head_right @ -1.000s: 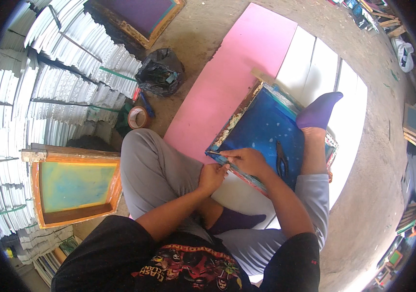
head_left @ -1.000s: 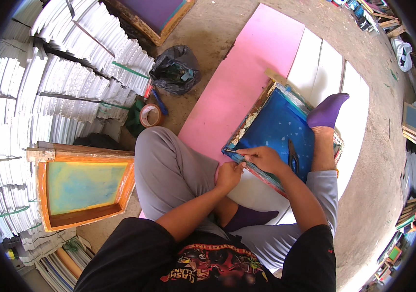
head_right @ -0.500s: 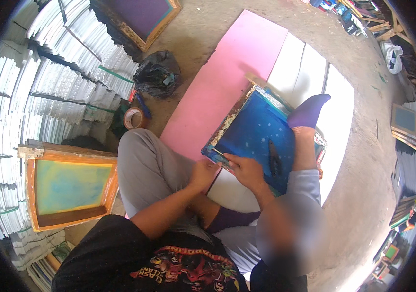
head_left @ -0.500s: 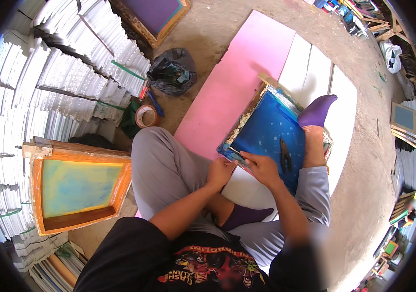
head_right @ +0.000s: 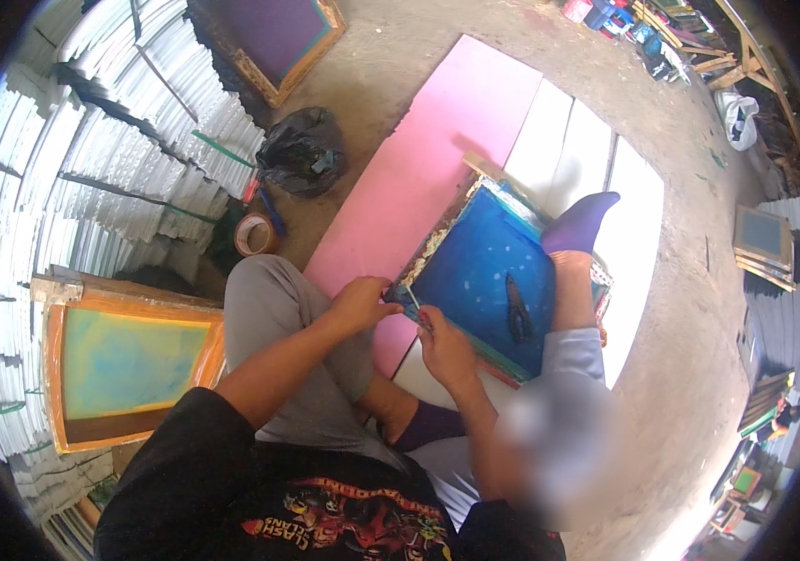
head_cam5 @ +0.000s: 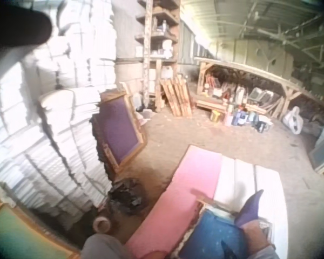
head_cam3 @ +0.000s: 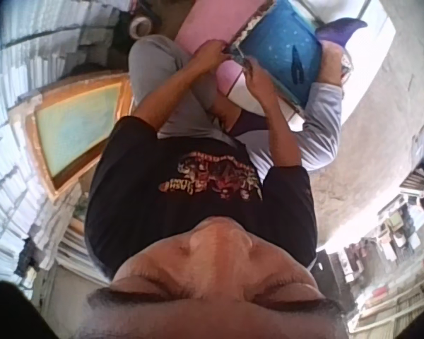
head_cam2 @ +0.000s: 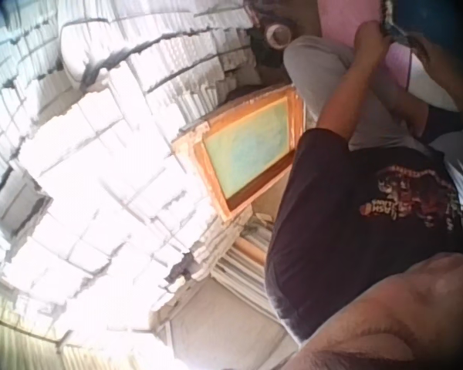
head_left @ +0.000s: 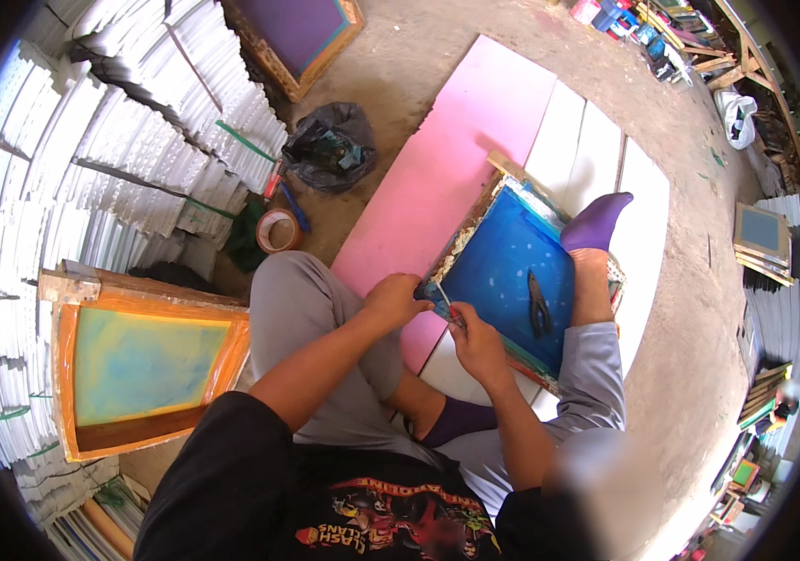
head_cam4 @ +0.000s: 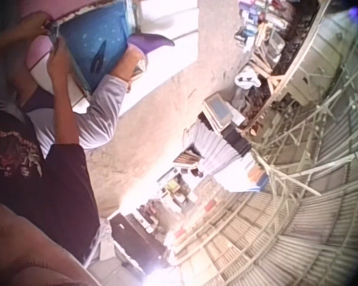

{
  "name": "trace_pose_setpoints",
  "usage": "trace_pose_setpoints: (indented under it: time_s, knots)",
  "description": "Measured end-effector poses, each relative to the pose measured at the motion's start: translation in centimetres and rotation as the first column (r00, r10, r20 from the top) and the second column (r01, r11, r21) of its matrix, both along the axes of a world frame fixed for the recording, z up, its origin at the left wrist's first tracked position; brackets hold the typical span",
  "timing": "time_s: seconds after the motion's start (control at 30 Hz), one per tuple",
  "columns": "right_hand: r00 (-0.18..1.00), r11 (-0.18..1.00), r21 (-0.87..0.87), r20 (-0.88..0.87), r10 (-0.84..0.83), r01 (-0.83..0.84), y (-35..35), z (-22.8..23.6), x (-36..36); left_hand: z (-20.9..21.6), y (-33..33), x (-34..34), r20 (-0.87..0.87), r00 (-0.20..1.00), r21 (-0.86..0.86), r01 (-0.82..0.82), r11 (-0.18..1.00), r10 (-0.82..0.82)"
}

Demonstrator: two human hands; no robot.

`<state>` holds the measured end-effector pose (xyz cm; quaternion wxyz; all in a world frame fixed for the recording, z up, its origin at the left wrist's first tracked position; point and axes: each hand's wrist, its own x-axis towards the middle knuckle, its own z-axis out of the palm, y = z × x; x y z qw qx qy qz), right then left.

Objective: The person sits on the floor and uses a small tool to scrape or clean the edges of a blue screen printing frame. They then use pliers to adjust or remove parts of the frame's border. The task involves careful manual manipulation of the frame components.

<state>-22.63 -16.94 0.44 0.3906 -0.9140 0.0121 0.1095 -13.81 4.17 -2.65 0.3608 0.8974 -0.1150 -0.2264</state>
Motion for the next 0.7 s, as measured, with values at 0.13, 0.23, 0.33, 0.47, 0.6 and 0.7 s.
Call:
trace_pose_setpoints:
  time_s: [0.13,0.23,0.33,0.47,0.6,0.7]
  knots:
    - [0.994,0.996,-0.057,0.095,-0.063,0.068,0.3,-1.1,-1.1,0.7,-0.9,0.1,-0.063,0.998,0.048,0.008,0.999,-0.005]
    - [0.994,0.98,-0.176,0.084,-0.075,0.089,1.0,-0.6,-1.3,1.4,-1.1,0.1,-0.045,0.999,0.131,0.002,0.991,0.003]
    - [0.994,0.969,-0.232,0.094,-0.064,0.085,1.5,0.2,-0.9,1.2,-1.2,0.3,-0.083,0.996,0.207,0.001,0.978,0.017]
    - [0.993,0.947,-0.306,0.089,-0.071,0.095,1.9,0.7,-0.8,2.7,-1.4,0.4,-0.194,0.98,0.238,0.005,0.971,0.043]
    - [0.996,0.934,-0.344,0.034,-0.087,0.094,2.7,1.4,-0.4,2.7,-1.4,0.2,-0.175,0.984,0.219,-0.007,0.976,0.046]
    - [0.994,0.931,-0.348,0.043,-0.1,0.108,3.0,1.5,-0.4,2.5,-1.6,0.1,-0.166,0.985,0.202,-0.02,0.979,0.055]
